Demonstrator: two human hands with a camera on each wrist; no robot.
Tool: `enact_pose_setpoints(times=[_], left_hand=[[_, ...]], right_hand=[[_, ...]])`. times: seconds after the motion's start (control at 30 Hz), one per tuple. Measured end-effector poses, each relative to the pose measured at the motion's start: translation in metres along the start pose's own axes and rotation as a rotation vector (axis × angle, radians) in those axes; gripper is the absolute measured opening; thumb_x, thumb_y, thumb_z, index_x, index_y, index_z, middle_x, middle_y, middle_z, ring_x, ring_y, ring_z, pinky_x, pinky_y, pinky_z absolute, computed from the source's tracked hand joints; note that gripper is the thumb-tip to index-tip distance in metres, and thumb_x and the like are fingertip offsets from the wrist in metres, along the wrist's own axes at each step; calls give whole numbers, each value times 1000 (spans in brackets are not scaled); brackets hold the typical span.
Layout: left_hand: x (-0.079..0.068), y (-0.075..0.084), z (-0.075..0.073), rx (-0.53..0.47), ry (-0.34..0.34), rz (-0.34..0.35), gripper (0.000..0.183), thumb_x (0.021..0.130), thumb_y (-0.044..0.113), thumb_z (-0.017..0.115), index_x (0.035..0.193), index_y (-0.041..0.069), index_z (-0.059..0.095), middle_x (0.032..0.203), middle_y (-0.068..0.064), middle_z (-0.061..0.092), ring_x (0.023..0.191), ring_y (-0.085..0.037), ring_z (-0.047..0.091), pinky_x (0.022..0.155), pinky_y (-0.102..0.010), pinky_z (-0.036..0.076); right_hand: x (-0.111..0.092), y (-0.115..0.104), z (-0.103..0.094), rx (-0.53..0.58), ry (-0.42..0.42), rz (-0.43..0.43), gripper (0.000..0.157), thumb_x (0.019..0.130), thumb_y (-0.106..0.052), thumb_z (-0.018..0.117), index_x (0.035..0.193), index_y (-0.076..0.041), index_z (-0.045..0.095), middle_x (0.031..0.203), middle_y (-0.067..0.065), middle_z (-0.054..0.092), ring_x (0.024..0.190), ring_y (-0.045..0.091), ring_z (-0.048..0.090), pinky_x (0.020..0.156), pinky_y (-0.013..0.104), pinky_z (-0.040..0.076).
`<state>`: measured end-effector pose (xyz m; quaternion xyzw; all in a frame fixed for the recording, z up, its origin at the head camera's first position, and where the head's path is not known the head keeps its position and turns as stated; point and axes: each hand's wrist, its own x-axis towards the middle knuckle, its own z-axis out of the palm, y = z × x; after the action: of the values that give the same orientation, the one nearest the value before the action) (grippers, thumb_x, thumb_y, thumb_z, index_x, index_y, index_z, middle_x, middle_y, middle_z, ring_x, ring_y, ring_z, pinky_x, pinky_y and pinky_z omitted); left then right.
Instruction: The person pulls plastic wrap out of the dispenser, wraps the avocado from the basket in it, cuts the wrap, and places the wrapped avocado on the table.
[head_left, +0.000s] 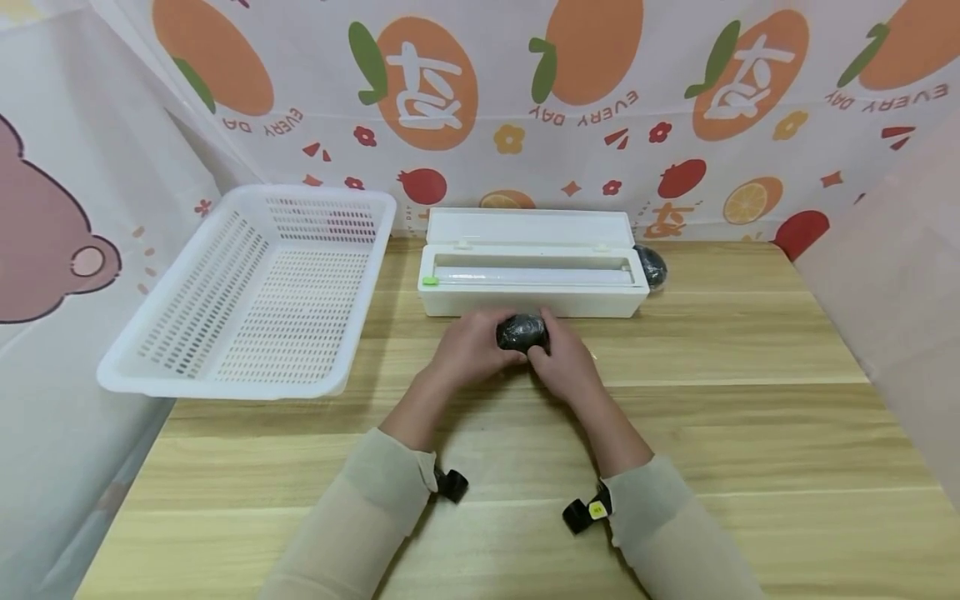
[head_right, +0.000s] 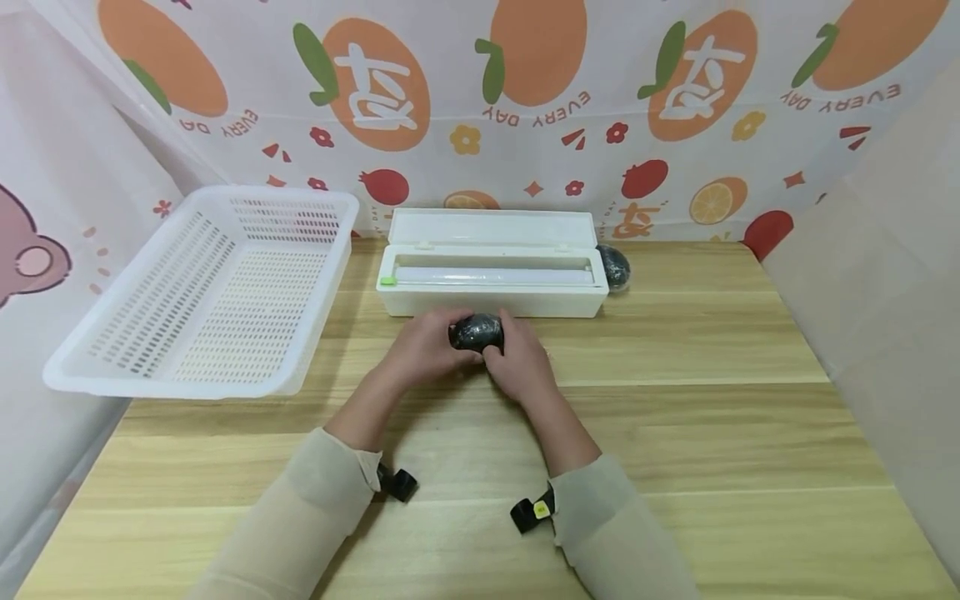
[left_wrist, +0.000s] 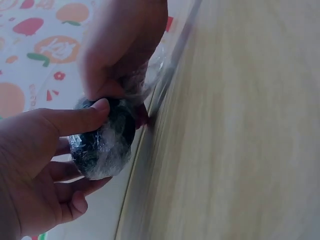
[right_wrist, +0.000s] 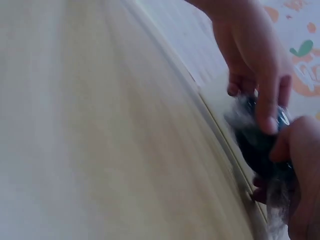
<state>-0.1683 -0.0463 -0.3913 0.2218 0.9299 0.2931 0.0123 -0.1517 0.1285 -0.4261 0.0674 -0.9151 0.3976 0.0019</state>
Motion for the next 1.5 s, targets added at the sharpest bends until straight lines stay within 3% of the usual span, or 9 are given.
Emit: enact_pose_setpoints(times=[0.33, 0.5, 0.57, 0.63, 0.73, 1.03, 1.23, 1.4, 1.5], left_hand=[[-2, 8, 4, -33, 16, -98, 39, 76, 37, 84, 104, 12, 71, 99, -6, 72, 91, -21, 65, 81, -38, 53], [-1, 0, 2, -149, -54, -196, 42, 78, 42, 82, 105, 11, 73, 98, -5, 72, 86, -18, 63, 77, -33, 52], [0, -3, -1, -201, -77, -228, 43, 78, 43, 82, 106, 10, 73, 96, -5, 72, 83, -18, 62, 73, -32, 51], [1, -6, -4, -238, -97, -251, 45, 78, 43, 81, 106, 9, 73, 93, -6, 71, 79, -18, 60, 69, -30, 50], [2, -8, -6, -267, -118, -262, 48, 80, 45, 79, 108, 7, 73, 94, -7, 71, 79, -19, 61, 66, -30, 50], [-1, -1, -4, -268, -139, -271, 76, 93, 53, 59, 149, 5, 39, 143, -19, 52, 130, -33, 50, 105, -48, 44], [-4, 3, -4, -247, -194, -247, 48, 100, 48, 46, 113, 7, 66, 100, -11, 68, 87, -24, 61, 74, -37, 50], [-5, 1, -5, -222, -245, -267, 48, 102, 49, 40, 103, 7, 64, 91, -10, 66, 80, -24, 61, 69, -34, 48], [-5, -3, -7, -210, -287, -262, 51, 102, 52, 38, 107, 8, 64, 96, -10, 65, 84, -24, 60, 71, -35, 48]], right_hand=[[-19, -13, 20, 450, 135, 189, 63, 95, -15, 34, 157, -16, 24, 161, 2, 26, 147, 12, 23, 120, 34, 22], [-23, -16, 23, 778, 171, 209, 61, 92, -7, 36, 153, -12, 34, 158, 0, 33, 88, 10, 52, 75, 18, 44], [-23, -17, 24, 876, 203, 179, 59, 91, -2, 36, 150, -8, 39, 156, 3, 38, 79, 6, 48, 67, 14, 41], [-23, -16, 24, 912, 232, 155, 58, 90, 3, 36, 146, -6, 44, 154, 4, 41, 98, 1, 58, 75, 9, 45], [-21, -13, 25, 851, 289, 118, 51, 91, 8, 42, 140, -4, 52, 146, 7, 51, 127, 2, 51, 93, 11, 46], [-22, -8, 25, 534, 319, -19, 40, 100, -10, 51, 139, -6, 54, 147, 2, 50, 137, 11, 44, 110, 23, 37], [-25, -11, 16, 228, 76, -129, 69, 93, -30, 59, 153, -6, 32, 162, 1, 24, 151, 15, 18, 121, 43, 21], [-22, -6, 15, 40, -49, -212, 100, 85, -45, 75, 156, -3, 20, 165, 9, 13, 152, 21, 10, 119, 49, 23], [-22, -5, 17, -47, -73, -242, 97, 89, -45, 70, 157, -3, 15, 166, 10, 7, 153, 22, 4, 120, 49, 20]])
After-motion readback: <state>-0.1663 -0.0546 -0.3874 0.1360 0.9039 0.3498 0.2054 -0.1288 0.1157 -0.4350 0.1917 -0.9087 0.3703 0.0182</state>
